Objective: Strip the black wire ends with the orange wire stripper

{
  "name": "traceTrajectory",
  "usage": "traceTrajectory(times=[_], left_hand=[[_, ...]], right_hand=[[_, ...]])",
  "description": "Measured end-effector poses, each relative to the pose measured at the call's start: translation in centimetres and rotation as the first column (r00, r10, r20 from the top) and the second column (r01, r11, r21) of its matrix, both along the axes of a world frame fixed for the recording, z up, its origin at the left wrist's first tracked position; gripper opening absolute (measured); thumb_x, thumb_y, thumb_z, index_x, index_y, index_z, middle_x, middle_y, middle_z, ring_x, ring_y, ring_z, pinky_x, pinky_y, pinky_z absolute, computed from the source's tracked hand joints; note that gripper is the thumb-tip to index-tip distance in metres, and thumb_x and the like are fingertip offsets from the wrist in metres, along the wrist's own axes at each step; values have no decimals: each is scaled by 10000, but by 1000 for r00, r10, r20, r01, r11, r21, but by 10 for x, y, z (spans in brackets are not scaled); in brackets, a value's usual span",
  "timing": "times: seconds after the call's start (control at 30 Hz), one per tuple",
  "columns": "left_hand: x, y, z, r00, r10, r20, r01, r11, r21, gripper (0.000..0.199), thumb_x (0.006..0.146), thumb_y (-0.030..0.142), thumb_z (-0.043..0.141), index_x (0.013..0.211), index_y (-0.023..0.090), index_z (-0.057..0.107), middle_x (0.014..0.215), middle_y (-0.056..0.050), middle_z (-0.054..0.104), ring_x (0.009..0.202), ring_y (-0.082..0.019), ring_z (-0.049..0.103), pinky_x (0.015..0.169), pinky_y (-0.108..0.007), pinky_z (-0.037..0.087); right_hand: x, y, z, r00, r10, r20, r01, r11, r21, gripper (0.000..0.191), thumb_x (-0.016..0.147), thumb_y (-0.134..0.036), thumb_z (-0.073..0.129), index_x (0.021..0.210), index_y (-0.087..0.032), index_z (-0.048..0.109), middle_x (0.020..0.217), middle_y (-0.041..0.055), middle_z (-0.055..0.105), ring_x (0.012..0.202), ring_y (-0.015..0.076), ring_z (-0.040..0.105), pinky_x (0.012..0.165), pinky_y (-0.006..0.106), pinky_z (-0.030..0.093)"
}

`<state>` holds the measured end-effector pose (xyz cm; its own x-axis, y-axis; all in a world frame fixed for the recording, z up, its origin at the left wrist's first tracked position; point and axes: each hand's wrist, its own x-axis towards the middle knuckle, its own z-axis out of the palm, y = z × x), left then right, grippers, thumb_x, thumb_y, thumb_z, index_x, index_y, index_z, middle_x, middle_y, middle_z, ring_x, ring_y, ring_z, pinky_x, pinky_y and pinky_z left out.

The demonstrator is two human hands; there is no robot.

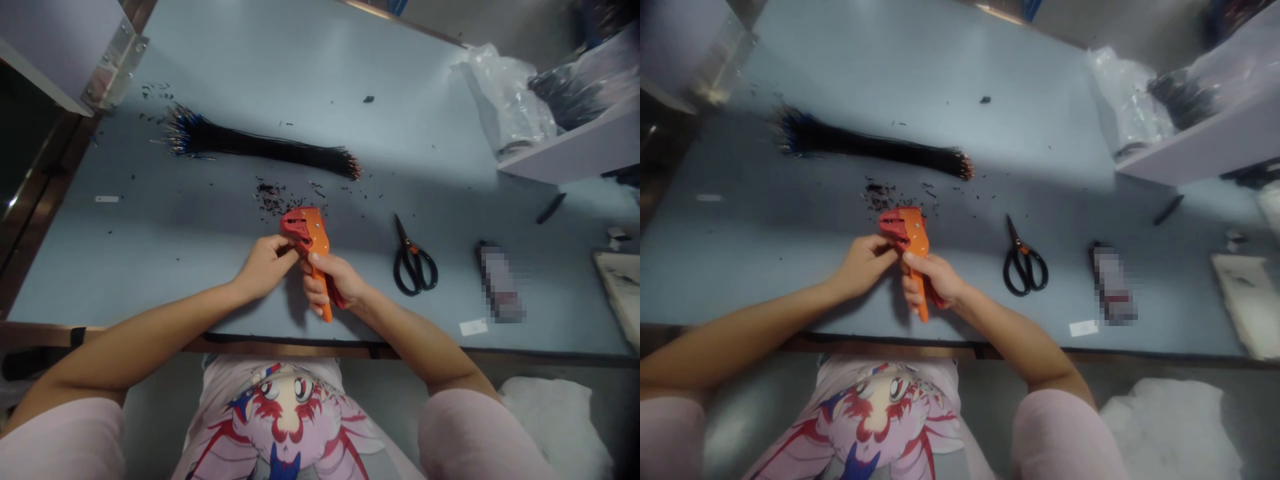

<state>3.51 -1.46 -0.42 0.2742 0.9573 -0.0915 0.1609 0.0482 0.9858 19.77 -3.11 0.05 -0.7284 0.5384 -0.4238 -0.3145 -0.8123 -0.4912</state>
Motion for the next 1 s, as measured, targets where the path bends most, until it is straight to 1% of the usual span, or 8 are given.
traceTrajectory(times=[0.1, 0.17, 0.3, 0.43, 0.6, 0.73, 0.87, 1.0], left_hand=[[-1, 2, -1, 999, 18, -46, -18, 1000, -4, 169, 808, 249, 559, 807, 144, 692, 750, -21, 693, 662, -120, 596, 647, -232, 468], [-2, 3, 0, 997, 31, -76, -32, 999, -10, 163, 799, 256, 570, 790, 144, 688, 732, -20, 685, 654, -120, 592, 630, -229, 462], [-6, 6, 4, 990, 17, -139, -15, 1000, 14, 146, 794, 233, 567, 803, 150, 687, 747, -17, 691, 676, -123, 609, 641, -226, 466], [-7, 6, 5, 983, 11, -185, 3, 997, 74, 141, 803, 226, 563, 800, 156, 685, 749, -5, 690, 676, -113, 610, 639, -209, 463], [-4, 3, 4, 996, 44, -82, -35, 994, 102, 120, 797, 227, 591, 788, 169, 696, 762, 1, 701, 695, -106, 628, 661, -197, 481], [-2, 0, 5, 992, 121, -18, -119, 988, 97, 113, 761, 261, 646, 788, 173, 711, 764, -14, 714, 689, -122, 642, 647, -217, 498], [-3, -2, 7, 985, 174, 13, -174, 973, 148, 81, 742, 241, 667, 767, 180, 714, 755, -14, 717, 681, -121, 638, 652, -226, 495], [-3, -4, 10, 986, 158, 55, -164, 974, 153, 78, 748, 245, 671, 778, 186, 712, 781, -17, 720, 718, -130, 646, 695, -238, 501]], right_hand=[[0, 2, -3, 1000, -17, -11, 17, 999, -38, 347, 856, -469, 559, 722, -178, 423, 427, -86, 433, 308, 56, 349, 317, 198, 435], [2, 5, -4, 999, -35, -24, 33, 998, -51, 326, 876, -449, 535, 735, -171, 440, 445, -73, 462, 320, 63, 384, 334, 211, 457], [10, 12, -4, 997, 17, -80, -26, 994, -106, 248, 918, -389, 450, 875, -148, 491, 651, 20, 621, 524, 148, 603, 533, 360, 574], [18, 14, 0, 989, 30, -144, -48, 991, -121, 250, 937, -352, 354, 942, -134, 478, 804, 85, 651, 707, 219, 664, 682, 472, 565], [20, 11, 1, 969, 47, -243, -65, 996, -64, 199, 909, -320, 373, 957, -146, 456, 821, 79, 638, 730, 221, 655, 703, 488, 553], [20, 7, 0, 968, 58, -245, -67, 997, -29, 189, 893, -330, 395, 959, -158, 440, 801, 68, 632, 709, 216, 644, 687, 505, 549], [20, 4, -1, 974, 73, -216, -78, 997, -12, 241, 859, -378, 466, 959, -161, 441, 767, 53, 624, 659, 204, 630, 651, 494, 550], [19, 2, -2, 951, 93, -294, -90, 996, 21, 348, 779, -401, 596, 978, -156, 450, 777, 51, 623, 667, 213, 632, 668, 487, 547]])
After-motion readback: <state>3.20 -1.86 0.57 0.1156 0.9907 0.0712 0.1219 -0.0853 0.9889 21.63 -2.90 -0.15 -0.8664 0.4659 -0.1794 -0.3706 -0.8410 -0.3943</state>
